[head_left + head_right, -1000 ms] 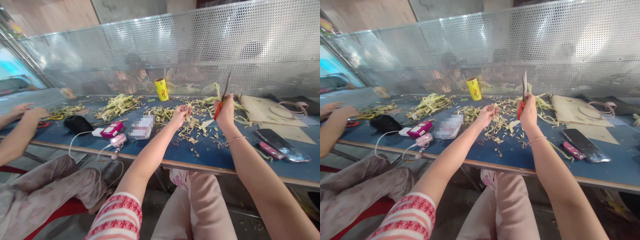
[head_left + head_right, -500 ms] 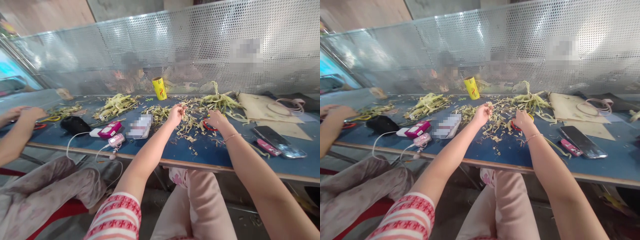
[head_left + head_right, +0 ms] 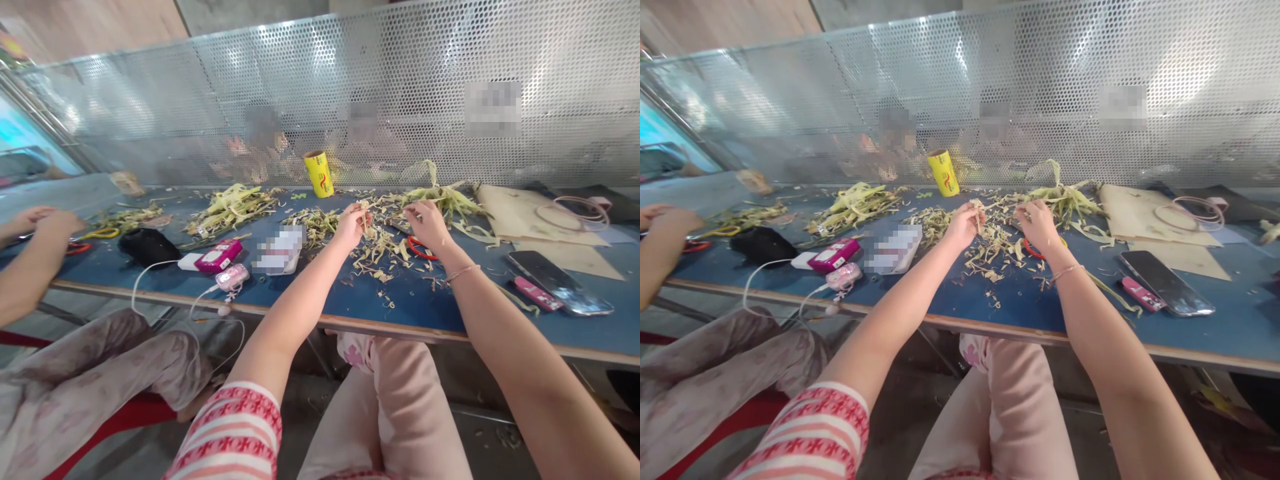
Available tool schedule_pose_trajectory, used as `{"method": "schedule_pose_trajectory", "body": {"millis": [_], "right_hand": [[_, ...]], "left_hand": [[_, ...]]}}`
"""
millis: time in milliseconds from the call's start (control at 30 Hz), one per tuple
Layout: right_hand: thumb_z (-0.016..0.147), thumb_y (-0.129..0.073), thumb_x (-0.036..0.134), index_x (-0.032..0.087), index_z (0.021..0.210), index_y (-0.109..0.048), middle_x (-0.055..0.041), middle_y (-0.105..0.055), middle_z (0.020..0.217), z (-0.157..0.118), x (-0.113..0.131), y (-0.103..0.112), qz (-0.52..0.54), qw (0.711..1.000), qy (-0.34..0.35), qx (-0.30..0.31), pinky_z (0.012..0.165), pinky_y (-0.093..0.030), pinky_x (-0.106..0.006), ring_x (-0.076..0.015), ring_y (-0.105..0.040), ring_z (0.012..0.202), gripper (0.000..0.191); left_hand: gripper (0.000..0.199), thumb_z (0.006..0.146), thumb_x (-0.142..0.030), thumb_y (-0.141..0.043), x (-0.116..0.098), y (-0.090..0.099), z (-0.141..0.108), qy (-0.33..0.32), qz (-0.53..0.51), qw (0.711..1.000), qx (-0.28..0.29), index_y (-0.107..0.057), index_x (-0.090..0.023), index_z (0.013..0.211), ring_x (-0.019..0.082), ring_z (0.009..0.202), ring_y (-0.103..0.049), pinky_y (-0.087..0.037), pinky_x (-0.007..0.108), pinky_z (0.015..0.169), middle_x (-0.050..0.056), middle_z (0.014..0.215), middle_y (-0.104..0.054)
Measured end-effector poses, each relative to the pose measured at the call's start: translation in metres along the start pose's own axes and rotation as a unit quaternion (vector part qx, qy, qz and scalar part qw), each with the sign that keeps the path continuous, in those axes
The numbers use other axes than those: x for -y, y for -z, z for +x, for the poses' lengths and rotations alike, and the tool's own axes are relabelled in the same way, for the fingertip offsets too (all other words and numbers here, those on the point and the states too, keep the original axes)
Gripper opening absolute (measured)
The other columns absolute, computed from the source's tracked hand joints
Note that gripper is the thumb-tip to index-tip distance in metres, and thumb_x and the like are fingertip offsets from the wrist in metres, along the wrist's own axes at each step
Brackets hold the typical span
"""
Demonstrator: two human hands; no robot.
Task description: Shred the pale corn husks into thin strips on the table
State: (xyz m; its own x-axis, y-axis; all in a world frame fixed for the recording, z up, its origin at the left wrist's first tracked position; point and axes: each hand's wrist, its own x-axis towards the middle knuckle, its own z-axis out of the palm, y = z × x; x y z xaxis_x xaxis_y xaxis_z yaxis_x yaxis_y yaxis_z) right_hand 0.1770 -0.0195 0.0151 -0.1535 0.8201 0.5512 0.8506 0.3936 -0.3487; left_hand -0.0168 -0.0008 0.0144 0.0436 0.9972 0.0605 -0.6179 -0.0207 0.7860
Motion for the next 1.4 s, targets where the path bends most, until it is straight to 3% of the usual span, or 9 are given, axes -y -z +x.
{"method": "schedule_pose_trajectory", "body": {"millis": [200, 333, 467, 600, 767, 933, 1100, 1267, 1400], "right_hand": [[0.091, -0.045, 0.029, 0.02, 0.105, -0.068, -0.0134, -0.058, 0.122, -0.004, 0.011, 0.0, -0.042, 0.998, 0.03, -0.029, 0.106, -0.034, -0.049, -0.0305, -0.046, 0.122, 0.028], [0.096, -0.033, 0.028, 0.015, 0.11, -0.064, -0.0115, -0.065, 0.099, -0.001, 0.011, -0.007, 0.087, 0.995, -0.033, 0.03, 0.093, -0.047, -0.042, -0.0233, -0.06, 0.1, 0.036], [0.087, -0.05, 0.026, 0.014, 0.102, -0.066, -0.0137, -0.063, 0.106, 0.001, 0.01, -0.014, 0.077, 0.997, -0.016, 0.026, 0.098, -0.045, -0.042, -0.0248, -0.058, 0.107, 0.025], [0.097, -0.029, 0.035, 0.014, 0.119, -0.056, -0.0091, -0.064, 0.094, -0.002, 0.01, -0.012, 0.243, 0.96, -0.052, 0.127, 0.082, -0.053, -0.037, -0.0177, -0.064, 0.082, 0.04], [0.086, -0.055, 0.037, 0.017, 0.111, -0.061, -0.0114, -0.061, 0.111, -0.005, 0.015, -0.003, 0.154, 0.986, 0.046, 0.045, 0.093, -0.05, -0.041, -0.0214, -0.062, 0.099, 0.032], [0.093, -0.045, 0.036, 0.018, 0.114, -0.056, -0.007, -0.066, 0.102, -0.005, 0.028, -0.003, 0.28, 0.952, -0.077, 0.1, 0.071, -0.056, -0.032, -0.0151, -0.066, 0.075, 0.03], [0.085, -0.056, 0.022, 0.018, 0.102, -0.061, -0.0011, -0.067, 0.081, -0.005, 0.024, -0.013, 0.254, 0.955, -0.079, 0.128, 0.072, -0.056, -0.031, -0.0138, -0.066, 0.065, 0.018], [0.086, -0.057, 0.027, 0.017, 0.105, -0.06, -0.0051, -0.068, 0.095, -0.004, 0.022, -0.015, 0.275, 0.949, -0.107, 0.113, 0.067, -0.056, -0.029, -0.0131, -0.066, 0.066, 0.022], [0.085, -0.059, 0.029, 0.019, 0.101, -0.06, -0.0045, -0.066, 0.09, -0.002, 0.018, -0.014, 0.312, 0.943, -0.091, 0.069, 0.067, -0.056, -0.03, -0.0143, -0.066, 0.068, 0.019]], "left_hand": [[0.015, 0.078, -0.004, -0.057, 0.003, 0.001, 0.001, -0.007, 0.017, 1.0, 0.015, -0.051, -0.017, 0.077, 0.008, 0.067, -0.059, -0.046, 0.024, 0.075, -0.003, 0.068, -0.056], [0.014, 0.078, -0.005, -0.058, 0.004, 0.002, 0.002, -0.01, 0.04, 0.999, 0.014, -0.053, -0.017, 0.077, 0.008, 0.068, -0.058, -0.044, 0.023, 0.07, -0.002, 0.071, -0.057], [0.015, 0.075, -0.006, -0.065, 0.006, 0.003, 0.002, -0.037, 0.073, 0.997, -0.003, -0.056, -0.017, 0.075, 0.007, 0.065, -0.054, -0.042, 0.022, 0.069, -0.003, 0.073, -0.057], [0.017, 0.073, -0.004, -0.067, 0.007, 0.002, 0.0, -0.036, 0.05, 0.998, 0.002, -0.056, -0.017, 0.074, 0.006, 0.065, -0.054, -0.042, 0.022, 0.071, -0.004, 0.072, -0.058], [0.014, 0.077, -0.003, -0.062, 0.003, 0.002, 0.001, 0.0, 0.007, 1.0, 0.0, -0.056, -0.016, 0.075, 0.006, 0.062, -0.055, -0.045, 0.025, 0.074, -0.004, 0.068, -0.057], [0.02, 0.075, -0.002, -0.064, 0.005, 0.003, -0.001, -0.035, 0.028, 0.999, 0.021, -0.054, -0.018, 0.082, 0.008, 0.063, -0.057, -0.046, 0.026, 0.072, -0.004, 0.07, -0.059], [0.022, 0.074, -0.005, -0.067, 0.007, 0.002, -0.003, -0.041, 0.088, 0.995, 0.03, -0.055, -0.019, 0.086, 0.008, 0.064, -0.058, -0.046, 0.026, 0.074, -0.003, 0.072, -0.062], [0.024, 0.075, -0.002, -0.064, 0.009, 0.001, -0.003, -0.048, 0.112, 0.992, 0.045, -0.055, -0.019, 0.09, 0.008, 0.064, -0.059, -0.048, 0.026, 0.075, -0.004, 0.069, -0.061], [0.025, 0.075, -0.003, -0.064, 0.01, 0.002, -0.003, -0.047, 0.15, 0.983, 0.091, -0.053, -0.018, 0.092, 0.008, 0.063, -0.06, -0.05, 0.027, 0.074, -0.005, 0.067, -0.059]]}}
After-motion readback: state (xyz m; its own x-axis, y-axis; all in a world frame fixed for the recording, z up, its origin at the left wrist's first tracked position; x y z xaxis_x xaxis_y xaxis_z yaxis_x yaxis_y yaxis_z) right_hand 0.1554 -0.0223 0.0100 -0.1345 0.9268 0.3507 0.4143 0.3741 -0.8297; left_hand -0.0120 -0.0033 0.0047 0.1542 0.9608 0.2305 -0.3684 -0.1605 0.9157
